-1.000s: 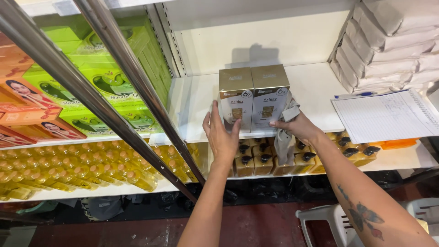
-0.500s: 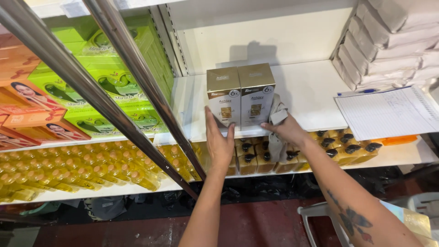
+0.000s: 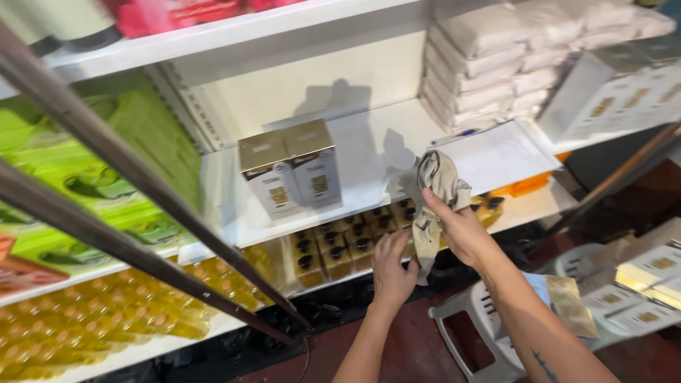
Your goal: Cleaning and arranging beauty product boxes on a store shelf.
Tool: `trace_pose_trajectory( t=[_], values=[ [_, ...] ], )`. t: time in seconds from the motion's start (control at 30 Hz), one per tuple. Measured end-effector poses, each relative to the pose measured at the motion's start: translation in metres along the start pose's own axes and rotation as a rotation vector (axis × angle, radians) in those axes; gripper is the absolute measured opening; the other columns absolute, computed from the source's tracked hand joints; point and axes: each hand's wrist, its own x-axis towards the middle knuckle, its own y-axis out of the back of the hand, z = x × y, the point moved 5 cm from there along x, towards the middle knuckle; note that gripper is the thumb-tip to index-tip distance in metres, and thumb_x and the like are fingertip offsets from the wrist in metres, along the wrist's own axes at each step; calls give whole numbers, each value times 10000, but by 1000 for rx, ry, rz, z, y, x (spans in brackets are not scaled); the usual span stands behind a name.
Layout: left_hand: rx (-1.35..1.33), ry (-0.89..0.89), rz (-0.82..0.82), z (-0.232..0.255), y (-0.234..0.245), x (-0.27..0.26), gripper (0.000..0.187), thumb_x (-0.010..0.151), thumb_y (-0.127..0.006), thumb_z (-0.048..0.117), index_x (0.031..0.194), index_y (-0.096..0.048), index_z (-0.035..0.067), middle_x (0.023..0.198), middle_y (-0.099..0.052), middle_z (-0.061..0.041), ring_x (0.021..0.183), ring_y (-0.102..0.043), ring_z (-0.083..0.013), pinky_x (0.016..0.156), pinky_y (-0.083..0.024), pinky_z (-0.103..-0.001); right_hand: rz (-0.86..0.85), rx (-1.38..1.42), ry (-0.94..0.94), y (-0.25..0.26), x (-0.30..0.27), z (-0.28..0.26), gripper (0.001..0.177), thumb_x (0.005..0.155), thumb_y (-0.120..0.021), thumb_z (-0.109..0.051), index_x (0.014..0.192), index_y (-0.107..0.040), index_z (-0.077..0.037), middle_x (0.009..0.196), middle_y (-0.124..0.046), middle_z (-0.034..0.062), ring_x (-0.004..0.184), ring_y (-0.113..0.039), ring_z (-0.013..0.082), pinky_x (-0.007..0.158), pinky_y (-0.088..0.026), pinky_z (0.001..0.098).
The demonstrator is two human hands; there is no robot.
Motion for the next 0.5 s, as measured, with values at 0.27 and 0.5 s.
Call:
trace_pose_trajectory(
  t=[0.27,0.5],
  values=[
    [-327,355,-305,30,-90,12,154,1034,-620,166,1161,-642,82,1012,-733,-91,956,-747,-290,854,-564,-407,99,111,-3,131,-37,-37,468,941,-684,-234,1362,-612,-42,1251,-696,40,1086,-678,175,918,-549,369],
    [-308,-184,-400,96,-191,-13,909,659,-947,273,1415,-512,16,1249,-645,-264,1135,-616,-437,940,-483,-461,144,292,43,211,-71,-69,435,951,-671,-214,1358,-598,-77,1240,-685,31,1084,-672,185,932,-544,391]
  ],
)
